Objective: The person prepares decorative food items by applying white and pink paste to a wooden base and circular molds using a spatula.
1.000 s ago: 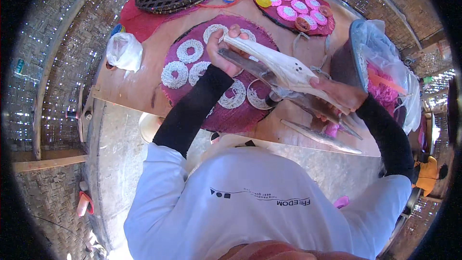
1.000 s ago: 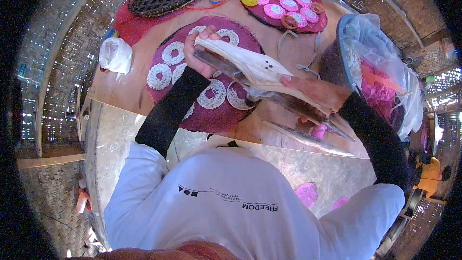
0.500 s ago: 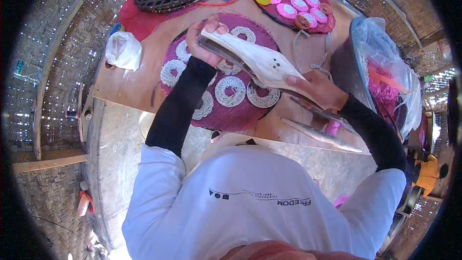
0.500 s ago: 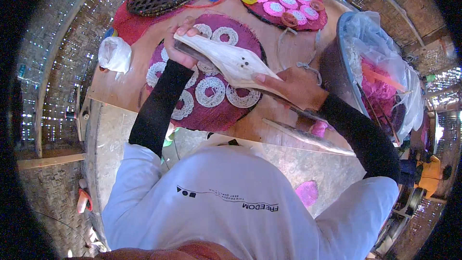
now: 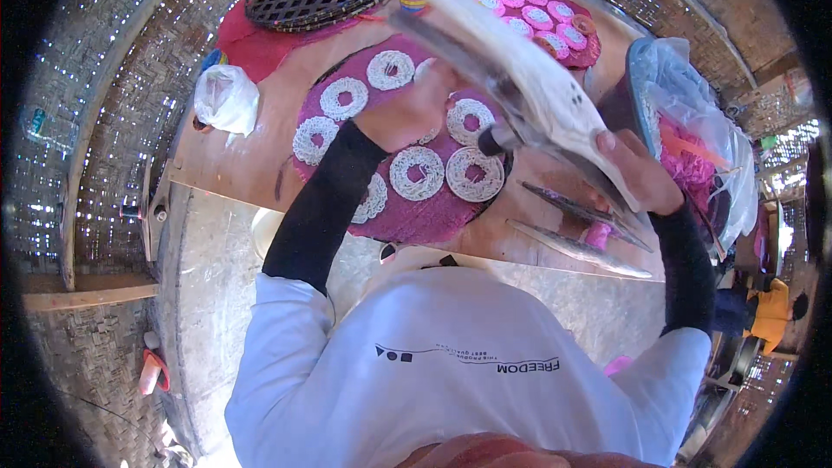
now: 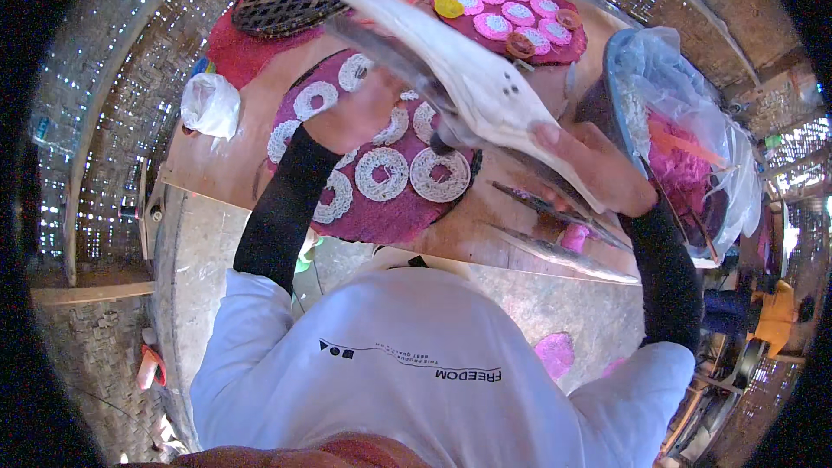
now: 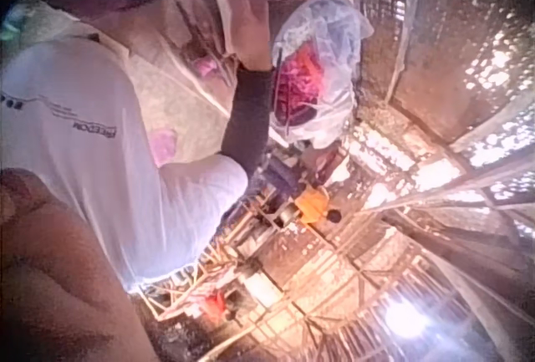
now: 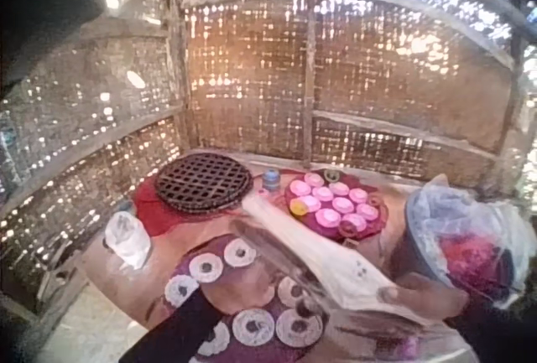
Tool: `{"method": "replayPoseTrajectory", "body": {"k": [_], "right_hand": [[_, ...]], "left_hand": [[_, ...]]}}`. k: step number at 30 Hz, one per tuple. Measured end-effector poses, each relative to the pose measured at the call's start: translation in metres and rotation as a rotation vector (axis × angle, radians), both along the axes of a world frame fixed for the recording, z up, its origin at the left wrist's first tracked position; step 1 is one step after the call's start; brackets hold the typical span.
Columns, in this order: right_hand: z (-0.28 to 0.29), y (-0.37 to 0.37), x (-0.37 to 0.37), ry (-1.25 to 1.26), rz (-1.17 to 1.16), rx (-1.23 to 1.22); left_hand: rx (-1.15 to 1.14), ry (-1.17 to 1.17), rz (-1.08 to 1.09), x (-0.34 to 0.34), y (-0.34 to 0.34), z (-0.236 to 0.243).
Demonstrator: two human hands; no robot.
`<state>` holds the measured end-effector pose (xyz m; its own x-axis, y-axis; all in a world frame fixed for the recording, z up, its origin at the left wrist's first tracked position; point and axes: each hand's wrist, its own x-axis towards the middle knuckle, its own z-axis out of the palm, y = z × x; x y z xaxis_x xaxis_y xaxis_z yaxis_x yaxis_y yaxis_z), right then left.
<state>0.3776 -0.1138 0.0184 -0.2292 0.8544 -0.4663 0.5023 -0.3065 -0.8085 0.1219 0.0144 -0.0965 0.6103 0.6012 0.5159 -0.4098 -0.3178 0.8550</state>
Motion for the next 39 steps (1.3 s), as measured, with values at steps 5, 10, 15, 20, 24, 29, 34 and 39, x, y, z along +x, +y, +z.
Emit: {"method": "replayPoseTrajectory", "body": {"k": [5, 10, 15, 20, 24, 29, 34, 39], "right_hand": [[-0.030, 0.001, -0.030, 0.793, -0.262, -0.097], [-0.136, 0.003, -0.050, -0.176, -0.073, 0.868], [-0.143, -0.014, -0.092, -0.733, -0.049, 0.787], [-0.152, -0.012, -0.095, -0.763, -0.081, 0.725], [-0.147, -0.010, -0.095, -0.622, -0.108, 0.683], [-0.151, -0.010, -0.079, -0.679, -0.128, 0.836], [-0.129, 0.027, -0.024, -0.352, -0.512, 0.743], [-0.182, 0.054, 0.017, -0.768, -0.514, 0.667]], "left_hand": [[0.252, 0.205, 0.219, 0.021, -0.029, 0.044], [0.617, 0.306, 0.720, -0.012, -0.046, 0.053], [0.118, 0.203, 0.784, -0.039, -0.044, 0.037], [0.024, 0.204, 0.767, -0.060, -0.046, 0.033], [0.020, 0.183, 0.783, -0.075, -0.047, 0.029], [0.046, 0.233, 0.802, -0.096, -0.045, 0.028], [-0.165, 0.033, 0.725, -0.121, -0.039, 0.026], [-0.352, 0.142, 0.676, -0.131, -0.041, 0.031]]}}
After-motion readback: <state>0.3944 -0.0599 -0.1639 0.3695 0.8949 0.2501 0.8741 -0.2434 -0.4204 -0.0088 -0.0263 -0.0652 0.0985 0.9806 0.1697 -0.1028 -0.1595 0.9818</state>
